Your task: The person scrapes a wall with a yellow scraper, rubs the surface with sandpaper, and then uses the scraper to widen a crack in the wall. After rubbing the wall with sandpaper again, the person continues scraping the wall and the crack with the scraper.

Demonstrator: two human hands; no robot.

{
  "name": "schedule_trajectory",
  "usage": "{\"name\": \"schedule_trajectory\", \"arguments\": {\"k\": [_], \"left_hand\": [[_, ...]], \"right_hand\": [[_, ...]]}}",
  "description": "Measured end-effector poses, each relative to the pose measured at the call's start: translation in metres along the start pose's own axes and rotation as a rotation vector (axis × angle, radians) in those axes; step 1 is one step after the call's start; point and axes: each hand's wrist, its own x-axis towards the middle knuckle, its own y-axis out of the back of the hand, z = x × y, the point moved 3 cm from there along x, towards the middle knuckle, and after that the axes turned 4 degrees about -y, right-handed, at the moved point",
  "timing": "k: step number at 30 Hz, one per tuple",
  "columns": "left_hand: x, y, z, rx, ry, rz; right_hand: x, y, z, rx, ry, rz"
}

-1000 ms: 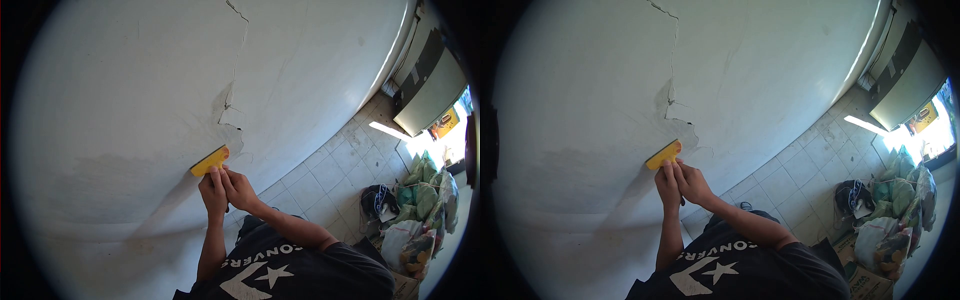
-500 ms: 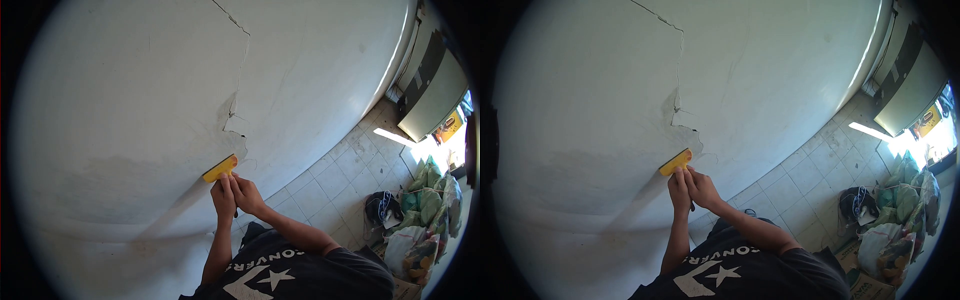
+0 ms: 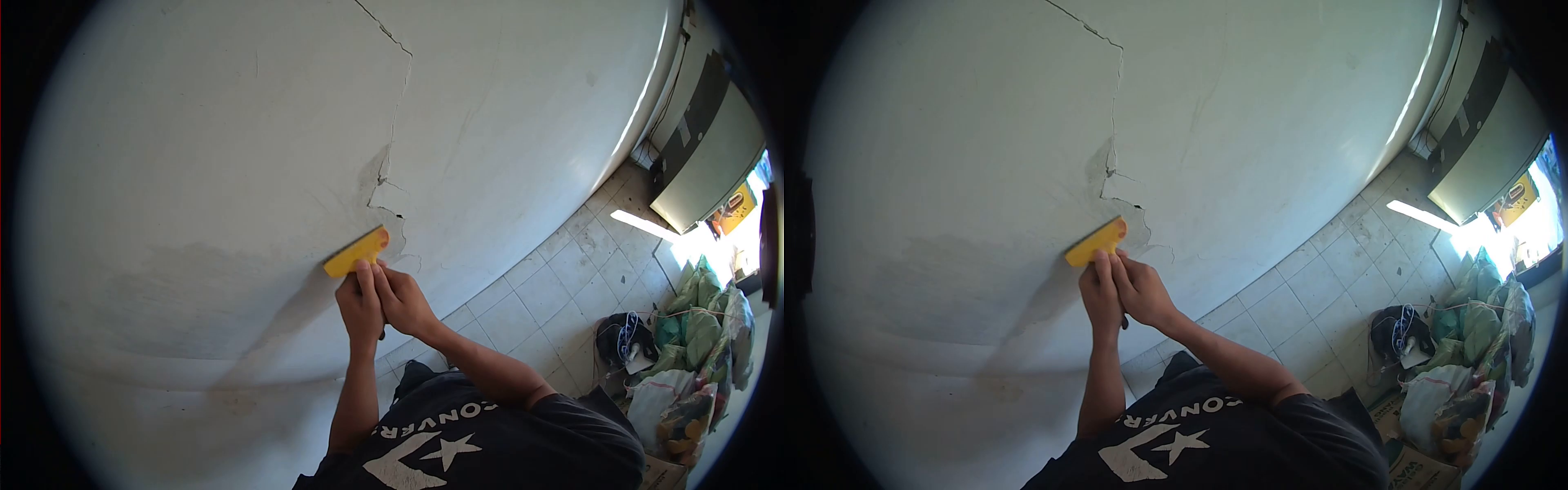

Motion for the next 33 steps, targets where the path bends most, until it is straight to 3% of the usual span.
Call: {"name": "schedule_trajectory", "arguments": {"k": [3, 6, 11, 17, 20, 22, 25, 27, 29, 31, 33], "left_hand": [[0.011, 0.003, 0.019, -0.001, -0.031, -0.059], [-0.006, -0.008, -0.027, 0.017, -0.058, -0.044], [-0.003, -0.001, -0.010, 0.025, 0.037, -0.101], [-0.020, -0.015, -0.047, 0.020, 0.033, -0.029], [-0.004, -0.012, -0.016, -0.020, -0.025, -0.003], [0.009, -0.003, 0.025, -0.061, -0.063, 0.021], [0.009, 0.004, 0.011, -0.053, -0.078, -0.019], [-0.004, -0.003, 0.000, -0.062, -0.038, 0.012], [-0.005, -0.004, -0.005, -0.058, -0.007, 0.032], [0.009, 0.002, 0.027, -0.072, 0.004, 0.009], [0.008, 0.004, 0.030, -0.093, 0.018, -0.004]], "right_hand": [[0.005, 0.000, -0.014, 0.110, -0.044, -0.039], [-0.004, 0.001, 0.022, 0.025, -0.117, -0.006], [-0.009, 0.000, 0.016, 0.071, -0.126, 0.027], [-0.006, 0.006, 0.043, -0.006, -0.083, -0.001], [-0.003, 0.010, 0.006, -0.100, 0.035, 0.028], [0.005, 0.010, -0.030, -0.052, -0.009, -0.033], [0.006, 0.005, -0.023, -0.014, -0.034, -0.097], [0.000, 0.005, -0.008, -0.073, 0.095, -0.010], [0.004, 0.008, -0.007, -0.109, 0.046, -0.038], [0.008, 0.012, -0.035, -0.105, 0.075, -0.055], [0.007, 0.011, -0.051, -0.005, -0.036, -0.140]]}}
